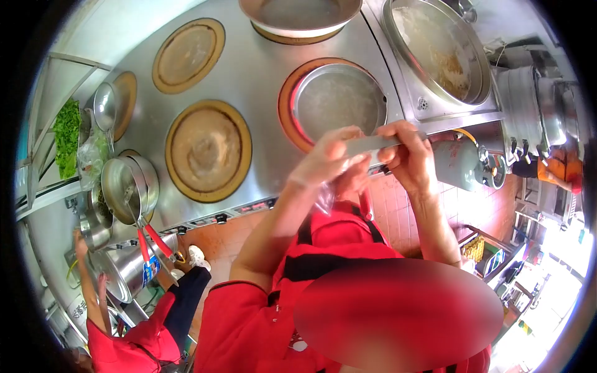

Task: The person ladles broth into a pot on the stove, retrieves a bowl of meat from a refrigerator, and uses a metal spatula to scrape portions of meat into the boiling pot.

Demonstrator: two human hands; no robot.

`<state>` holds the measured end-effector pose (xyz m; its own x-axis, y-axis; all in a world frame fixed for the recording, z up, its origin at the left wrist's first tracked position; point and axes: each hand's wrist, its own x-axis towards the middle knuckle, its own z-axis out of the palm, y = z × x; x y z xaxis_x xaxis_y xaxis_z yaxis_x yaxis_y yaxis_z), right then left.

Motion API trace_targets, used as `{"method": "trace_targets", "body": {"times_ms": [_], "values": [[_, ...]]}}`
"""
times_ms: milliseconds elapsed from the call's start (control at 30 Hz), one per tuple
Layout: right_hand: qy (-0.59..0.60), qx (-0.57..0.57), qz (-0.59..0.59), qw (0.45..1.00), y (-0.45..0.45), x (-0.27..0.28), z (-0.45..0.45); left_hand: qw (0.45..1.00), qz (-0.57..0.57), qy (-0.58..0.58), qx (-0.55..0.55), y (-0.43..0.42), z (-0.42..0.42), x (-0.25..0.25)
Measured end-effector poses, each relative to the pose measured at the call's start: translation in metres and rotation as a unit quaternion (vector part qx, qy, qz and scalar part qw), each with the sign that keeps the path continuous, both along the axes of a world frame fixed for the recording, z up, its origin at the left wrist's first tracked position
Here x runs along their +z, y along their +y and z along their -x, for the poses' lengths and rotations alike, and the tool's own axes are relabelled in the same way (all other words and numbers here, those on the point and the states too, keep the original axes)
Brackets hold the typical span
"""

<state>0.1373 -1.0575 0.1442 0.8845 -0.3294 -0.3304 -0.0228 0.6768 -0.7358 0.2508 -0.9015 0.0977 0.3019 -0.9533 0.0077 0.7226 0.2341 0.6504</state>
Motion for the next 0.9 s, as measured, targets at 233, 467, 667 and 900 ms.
{"method": "trace_targets", "body": {"times_ms": [233, 467, 667, 900], "values": [[0.078, 0.028, 0.438, 0.895, -0.019, -0.028, -0.008, 0.935, 0.069, 0.340, 0.071, 0.046, -0.009, -0.022], [0.065, 0.015, 0.557, 0.828, -0.017, -0.051, 0.000, 0.872, 0.100, 0.464, 0.123, 0.055, -0.023, -0.018], [-0.056, 0.004, 0.316, 0.947, -0.016, -0.008, 0.022, 0.854, 0.139, 0.488, 0.119, 0.045, -0.022, -0.012], [-0.109, 0.232, 0.294, 0.921, 0.014, 0.044, 0.013, 0.912, 0.106, 0.387, 0.089, 0.036, -0.009, -0.012]]}}
